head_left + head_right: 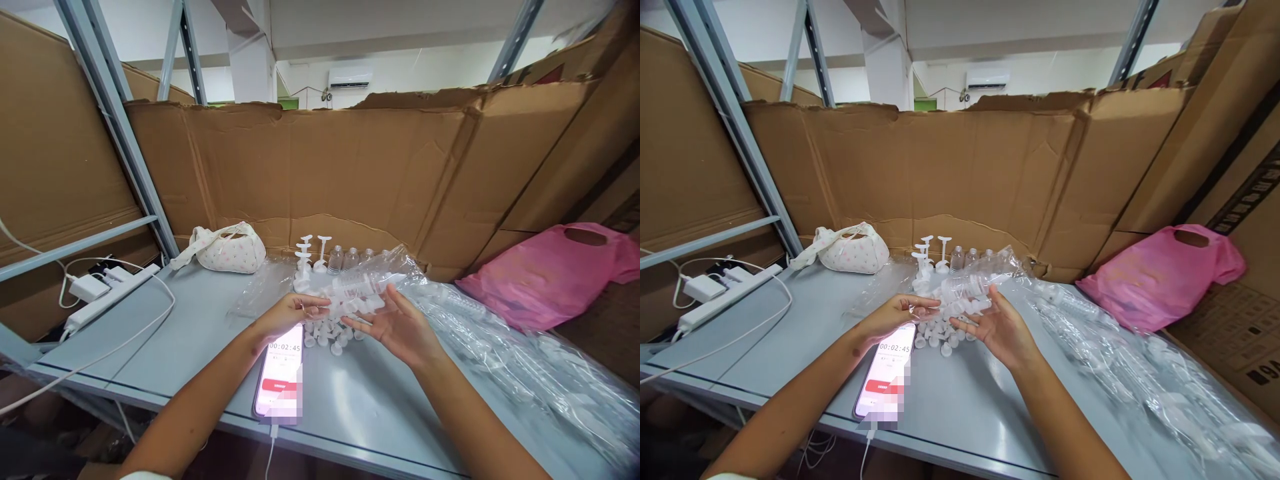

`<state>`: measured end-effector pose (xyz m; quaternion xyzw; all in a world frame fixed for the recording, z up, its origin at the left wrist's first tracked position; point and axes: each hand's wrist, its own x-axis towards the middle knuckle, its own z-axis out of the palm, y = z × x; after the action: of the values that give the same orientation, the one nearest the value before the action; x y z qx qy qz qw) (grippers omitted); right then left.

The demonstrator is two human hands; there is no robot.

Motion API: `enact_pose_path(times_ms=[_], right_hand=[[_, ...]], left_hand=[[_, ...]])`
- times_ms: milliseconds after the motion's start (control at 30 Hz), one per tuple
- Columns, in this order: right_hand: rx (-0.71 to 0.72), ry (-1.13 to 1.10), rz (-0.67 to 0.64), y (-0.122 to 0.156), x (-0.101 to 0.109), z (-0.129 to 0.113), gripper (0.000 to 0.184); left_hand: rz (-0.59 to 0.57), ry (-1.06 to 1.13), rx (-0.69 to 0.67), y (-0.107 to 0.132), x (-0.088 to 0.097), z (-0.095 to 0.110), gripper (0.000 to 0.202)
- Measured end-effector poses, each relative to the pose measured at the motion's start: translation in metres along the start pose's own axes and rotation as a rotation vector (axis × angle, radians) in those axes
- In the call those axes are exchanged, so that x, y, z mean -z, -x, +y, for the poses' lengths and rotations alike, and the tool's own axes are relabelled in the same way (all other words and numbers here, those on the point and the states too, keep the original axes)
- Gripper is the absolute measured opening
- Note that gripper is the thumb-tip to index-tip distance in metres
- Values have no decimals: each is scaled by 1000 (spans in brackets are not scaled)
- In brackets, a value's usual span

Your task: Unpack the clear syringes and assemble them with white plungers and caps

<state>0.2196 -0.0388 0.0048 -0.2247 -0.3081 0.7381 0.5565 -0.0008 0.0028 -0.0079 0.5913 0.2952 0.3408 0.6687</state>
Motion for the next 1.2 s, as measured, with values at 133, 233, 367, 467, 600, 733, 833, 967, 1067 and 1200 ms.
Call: enact_pose_path(times_ms=[133,233,367,467,600,733,833,967,1067,1200], right_hand=[[41,81,15,2,-1,-2,16],[81,145,54,2,-1,-2,33],[127,197,60,0,1,0,52],[125,223,37,-2,2,4,53],[144,251,62,-4,1,9,46],[146,220,105,-5,-2,11,28],[148,207,158,-4,-4,9,23],[200,210,187,-2,-8,2,22],[191,227,159,-3,-8,-6,18],[128,254,156,-9,-6,-16,16]], left_hand=[[50,-42,-19,-4,-1,-6,46],[86,-59,-54,-7,-3,-10,45],[99,-68,-102,-10,-7,-14,42],[63,-73,-123,-11,-7,-15,42],[8,-141,-147,-10,-5,-17,42],[-19,-237,-142,-9,-4,-18,50],[-22,-241,-125,-8,-7,-16,52],[14,-160,-98,-8,-10,-14,49],[62,-86,-87,-10,-9,-16,47],[128,-28,-57,-16,-7,-23,48]])
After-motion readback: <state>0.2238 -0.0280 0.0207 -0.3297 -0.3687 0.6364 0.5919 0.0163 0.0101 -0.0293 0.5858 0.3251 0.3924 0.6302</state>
